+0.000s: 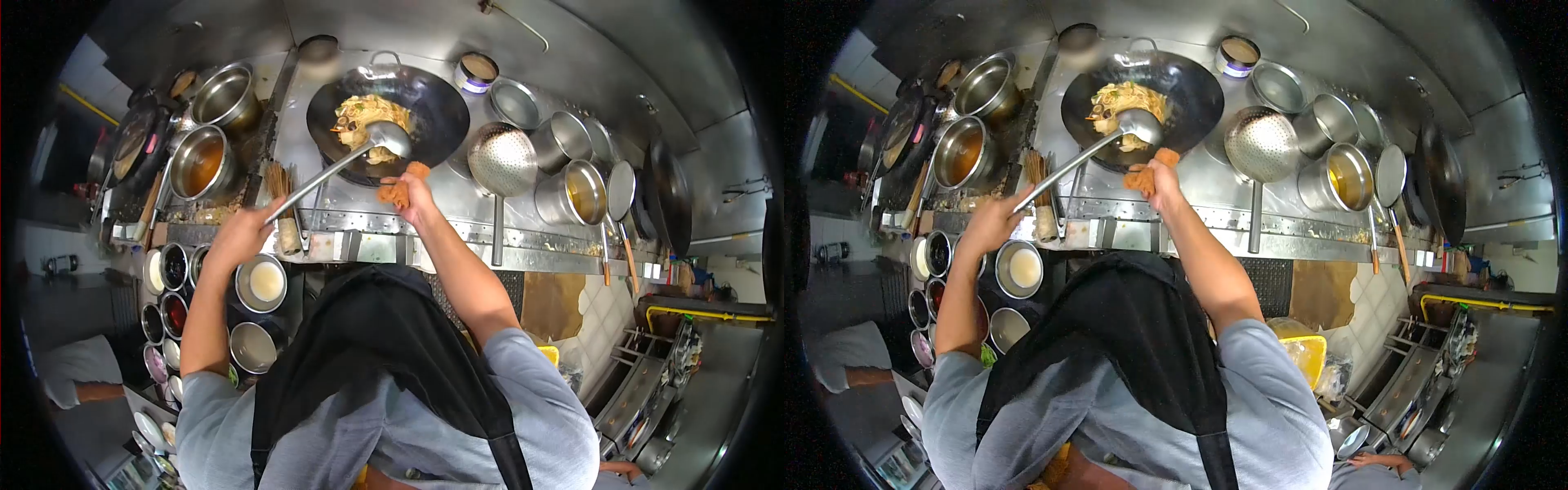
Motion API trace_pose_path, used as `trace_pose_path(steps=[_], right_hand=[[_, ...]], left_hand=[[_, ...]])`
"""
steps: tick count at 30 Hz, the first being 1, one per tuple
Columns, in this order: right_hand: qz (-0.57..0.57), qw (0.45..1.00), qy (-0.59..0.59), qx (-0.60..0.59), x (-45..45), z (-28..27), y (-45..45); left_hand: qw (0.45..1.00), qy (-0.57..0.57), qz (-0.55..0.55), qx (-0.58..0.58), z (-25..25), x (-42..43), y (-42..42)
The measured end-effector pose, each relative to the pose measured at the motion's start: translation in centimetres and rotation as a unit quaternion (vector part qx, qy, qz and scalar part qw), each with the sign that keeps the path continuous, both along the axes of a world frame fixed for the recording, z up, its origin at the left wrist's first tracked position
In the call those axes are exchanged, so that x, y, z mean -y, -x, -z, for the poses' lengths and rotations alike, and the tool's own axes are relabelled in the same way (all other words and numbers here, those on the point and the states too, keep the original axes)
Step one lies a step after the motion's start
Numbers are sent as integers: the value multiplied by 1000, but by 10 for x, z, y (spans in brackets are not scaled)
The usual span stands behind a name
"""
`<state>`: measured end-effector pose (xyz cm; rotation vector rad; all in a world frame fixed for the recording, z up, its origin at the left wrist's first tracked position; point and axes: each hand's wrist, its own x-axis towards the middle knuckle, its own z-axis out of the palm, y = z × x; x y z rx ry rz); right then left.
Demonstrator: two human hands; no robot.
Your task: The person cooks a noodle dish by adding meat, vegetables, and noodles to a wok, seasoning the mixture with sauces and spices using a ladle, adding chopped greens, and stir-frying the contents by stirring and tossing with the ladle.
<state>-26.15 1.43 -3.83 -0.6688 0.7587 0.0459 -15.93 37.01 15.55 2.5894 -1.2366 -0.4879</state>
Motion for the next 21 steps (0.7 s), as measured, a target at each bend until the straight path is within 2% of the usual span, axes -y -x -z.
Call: trace_pose_path(steps=[2,3,4,5,6,7,8,10,12,13,15,17,19,21], right_hand=[[80,996,13,-32,-29,-43,13],[28,999,20,-23,-25,-18,11],[43,998,22,-29,-29,-17,10],[59,997,26,-34,-33,-17,9],[73,996,29,-38,-36,-18,9],[42,998,47,18,-37,-14,17],[60,997,36,25,-47,-10,26],[98,994,12,39,-78,2,57],[0,993,36,115,-90,33,111],[-11,979,148,138,-92,77,122],[17,991,80,110,-90,50,131],[34,997,1,73,-76,-2,105],[61,997,27,34,-60,-36,65],[66,996,53,13,-44,-42,39]], left_hand=[[990,-7,-61,-130,-23,-13,16],[971,-29,-109,-211,-41,-14,25],[943,-49,-156,-289,-50,-11,32],[941,-72,-152,-294,-51,-4,36],[968,0,-108,-228,-17,-7,35],[983,71,-63,-159,44,-13,31],[986,142,-16,-88,78,-15,28],[985,49,-115,-115,75,8,46],[984,61,-131,-100,72,12,64],[986,66,-127,-88,66,8,73],[989,106,-92,-56,60,-9,81],[982,64,-116,-136,13,-17,80],[973,4,-136,-186,-27,-23,79],[974,-46,-135,-176,-35,-17,73]])
